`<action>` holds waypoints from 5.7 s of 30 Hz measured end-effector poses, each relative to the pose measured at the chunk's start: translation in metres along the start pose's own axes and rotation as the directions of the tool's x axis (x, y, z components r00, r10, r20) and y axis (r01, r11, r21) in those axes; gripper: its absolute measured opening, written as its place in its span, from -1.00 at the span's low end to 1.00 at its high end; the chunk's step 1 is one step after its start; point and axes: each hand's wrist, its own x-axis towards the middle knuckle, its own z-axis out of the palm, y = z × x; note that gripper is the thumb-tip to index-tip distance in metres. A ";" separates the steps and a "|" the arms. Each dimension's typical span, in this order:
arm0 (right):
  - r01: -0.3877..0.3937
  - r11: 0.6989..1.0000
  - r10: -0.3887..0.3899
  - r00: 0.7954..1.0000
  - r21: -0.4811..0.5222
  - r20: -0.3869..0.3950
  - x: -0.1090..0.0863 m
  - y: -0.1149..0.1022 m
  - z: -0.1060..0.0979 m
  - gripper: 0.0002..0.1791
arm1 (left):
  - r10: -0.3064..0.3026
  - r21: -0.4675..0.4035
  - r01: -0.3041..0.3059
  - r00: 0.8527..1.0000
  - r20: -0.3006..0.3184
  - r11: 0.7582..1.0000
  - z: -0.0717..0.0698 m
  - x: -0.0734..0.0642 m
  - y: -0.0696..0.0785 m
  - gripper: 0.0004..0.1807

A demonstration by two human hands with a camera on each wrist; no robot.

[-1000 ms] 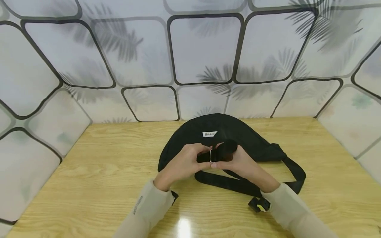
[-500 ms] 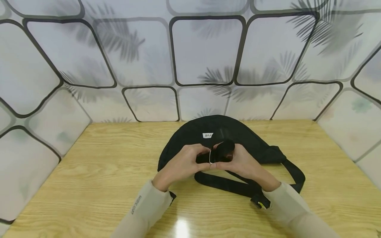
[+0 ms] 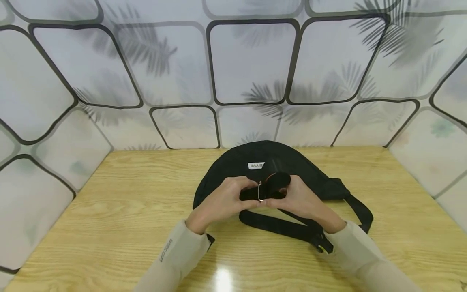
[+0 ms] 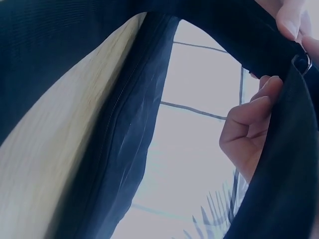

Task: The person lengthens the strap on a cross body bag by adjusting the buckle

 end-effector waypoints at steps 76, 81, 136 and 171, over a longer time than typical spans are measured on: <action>-0.091 0.988 0.088 0.996 -0.127 -0.024 -0.045 0.014 -0.055 -0.59 | 0.020 0.156 -0.022 1.000 0.016 0.988 -0.018 -0.024 -0.015 -0.58; -0.068 0.989 0.068 0.998 -0.135 -0.006 -0.048 0.015 -0.057 -0.60 | 0.012 0.139 -0.015 1.000 0.025 0.990 -0.019 -0.025 -0.015 -0.58; -0.097 0.953 0.105 0.994 -0.288 0.009 -0.070 0.034 -0.077 -0.50 | -0.073 0.177 0.058 0.994 0.079 0.982 -0.042 -0.050 -0.040 -0.59; -0.067 0.980 0.063 0.998 -0.189 -0.026 -0.068 0.026 -0.071 -0.49 | 0.048 0.106 -0.060 0.993 0.112 0.993 0.000 0.000 -0.014 -0.47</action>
